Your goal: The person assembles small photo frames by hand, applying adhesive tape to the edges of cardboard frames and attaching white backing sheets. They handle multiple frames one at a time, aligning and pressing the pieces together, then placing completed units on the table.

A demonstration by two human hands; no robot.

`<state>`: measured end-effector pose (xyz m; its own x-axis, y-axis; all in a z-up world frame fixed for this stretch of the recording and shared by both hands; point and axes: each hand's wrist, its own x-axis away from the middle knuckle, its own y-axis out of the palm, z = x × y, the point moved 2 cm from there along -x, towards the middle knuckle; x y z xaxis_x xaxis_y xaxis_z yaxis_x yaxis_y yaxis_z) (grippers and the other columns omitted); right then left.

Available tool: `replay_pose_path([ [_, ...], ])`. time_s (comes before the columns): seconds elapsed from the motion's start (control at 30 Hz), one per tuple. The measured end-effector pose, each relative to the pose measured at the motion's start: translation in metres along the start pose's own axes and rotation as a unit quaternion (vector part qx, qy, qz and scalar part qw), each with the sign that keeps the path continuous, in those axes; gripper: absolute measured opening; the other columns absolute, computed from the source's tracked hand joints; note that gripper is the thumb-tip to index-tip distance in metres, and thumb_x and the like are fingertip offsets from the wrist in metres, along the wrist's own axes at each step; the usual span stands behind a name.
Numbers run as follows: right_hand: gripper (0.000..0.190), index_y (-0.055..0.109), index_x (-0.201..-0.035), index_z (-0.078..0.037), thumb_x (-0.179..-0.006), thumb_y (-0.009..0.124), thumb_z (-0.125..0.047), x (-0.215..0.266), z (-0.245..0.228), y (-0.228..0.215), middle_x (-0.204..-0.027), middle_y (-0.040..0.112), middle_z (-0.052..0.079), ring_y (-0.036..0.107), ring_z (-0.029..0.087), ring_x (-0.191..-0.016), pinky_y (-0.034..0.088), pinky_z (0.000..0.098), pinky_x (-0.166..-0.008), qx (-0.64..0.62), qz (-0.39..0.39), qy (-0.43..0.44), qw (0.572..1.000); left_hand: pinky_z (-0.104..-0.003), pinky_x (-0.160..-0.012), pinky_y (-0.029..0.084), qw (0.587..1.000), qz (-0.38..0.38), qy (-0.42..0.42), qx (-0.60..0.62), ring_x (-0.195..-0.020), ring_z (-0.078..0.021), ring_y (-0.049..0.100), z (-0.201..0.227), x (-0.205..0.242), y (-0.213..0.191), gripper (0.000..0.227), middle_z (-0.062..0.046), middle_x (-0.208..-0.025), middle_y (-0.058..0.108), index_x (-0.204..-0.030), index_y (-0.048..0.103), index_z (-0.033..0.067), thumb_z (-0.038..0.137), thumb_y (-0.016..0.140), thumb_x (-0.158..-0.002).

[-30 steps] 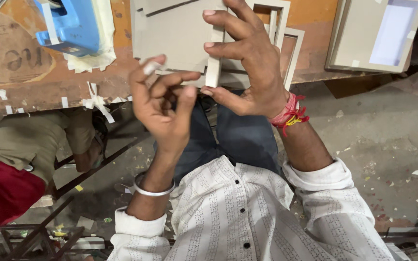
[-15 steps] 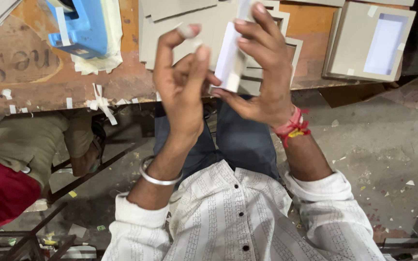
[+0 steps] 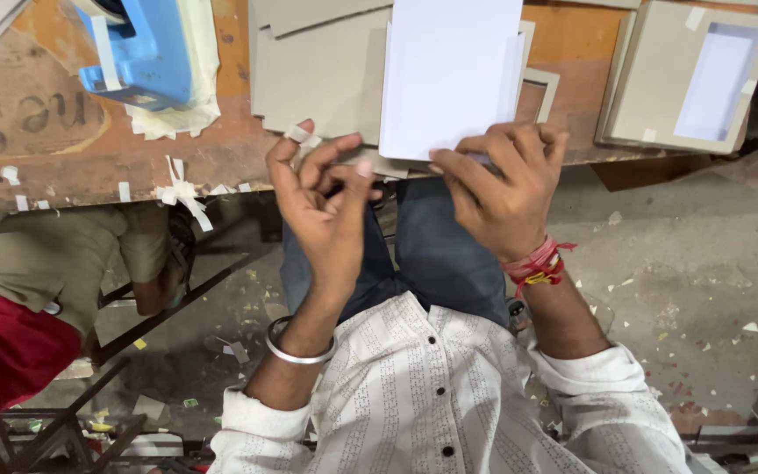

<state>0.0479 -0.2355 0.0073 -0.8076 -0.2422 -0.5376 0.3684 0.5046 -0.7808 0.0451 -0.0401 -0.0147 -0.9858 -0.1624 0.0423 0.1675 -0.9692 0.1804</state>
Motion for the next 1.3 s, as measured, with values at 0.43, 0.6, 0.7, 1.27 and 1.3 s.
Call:
replay_pose_path([
  [0.43, 0.023, 0.068, -0.102, -0.001, -0.086, 0.077, 0.012, -0.012, -0.042, 0.018, -0.098, 0.069, 0.01, 0.069, 0.022, -0.087, 0.055, 0.028, -0.075, -0.356, 0.124, 0.168, 0.911, -0.024, -0.094, 0.055, 0.972, -0.063, 0.214, -0.069, -0.108, -0.0166, 0.069, 0.047, 0.003, 0.023, 0.081, -0.016, -0.12, 0.075, -0.159, 0.015, 0.0078, 0.0, 0.076, -0.106],
  [0.6, 0.022, 0.066, -0.099, 0.001, -0.084, 0.078, 0.01, -0.008, -0.037, 0.023, -0.094, 0.068, 0.012, 0.068, 0.022, -0.086, 0.054, 0.0288, -0.073, -0.392, 0.115, 0.177, 0.895, -0.025, -0.095, 0.055, 0.965, -0.094, 0.223, -0.101, -0.107, -0.0172, 0.071, 0.046, -0.001, 0.022, 0.082, -0.013, -0.109, 0.078, -0.159, 0.015, 0.0058, 0.0, 0.076, -0.105],
  [0.7, 0.023, 0.066, -0.099, 0.001, -0.084, 0.081, 0.009, -0.006, -0.031, 0.019, -0.095, 0.067, 0.013, 0.067, 0.023, -0.085, 0.053, 0.0297, -0.071, -0.385, 0.115, 0.14, 0.905, -0.024, -0.096, 0.055, 0.962, -0.108, 0.225, -0.113, -0.105, -0.0175, 0.07, 0.042, -0.001, 0.022, 0.084, -0.011, -0.104, 0.08, -0.161, 0.016, 0.0045, 0.0, 0.077, -0.103],
  [1.27, 0.036, 0.062, -0.121, 0.002, -0.09, 0.081, 0.006, -0.018, -0.021, 0.008, -0.109, 0.073, 0.018, 0.076, 0.028, -0.097, 0.061, 0.0323, -0.078, -0.371, 0.097, 0.069, 0.921, -0.029, -0.091, 0.054, 0.954, -0.122, 0.261, -0.087, -0.099, -0.0155, 0.067, 0.057, -0.004, 0.028, 0.061, -0.015, -0.106, 0.077, -0.148, 0.039, 0.0063, -0.002, 0.076, -0.1],
  [1.3, 0.036, 0.063, -0.121, 0.002, -0.09, 0.081, 0.007, -0.018, -0.019, 0.008, -0.109, 0.073, 0.017, 0.076, 0.027, -0.096, 0.061, 0.0317, -0.077, -0.376, 0.082, 0.077, 0.92, -0.028, -0.087, 0.053, 0.952, -0.119, 0.266, -0.094, -0.096, -0.0149, 0.066, 0.061, -0.003, 0.027, 0.048, -0.015, -0.105, 0.075, -0.139, 0.047, 0.0058, 0.001, 0.075, -0.1],
])
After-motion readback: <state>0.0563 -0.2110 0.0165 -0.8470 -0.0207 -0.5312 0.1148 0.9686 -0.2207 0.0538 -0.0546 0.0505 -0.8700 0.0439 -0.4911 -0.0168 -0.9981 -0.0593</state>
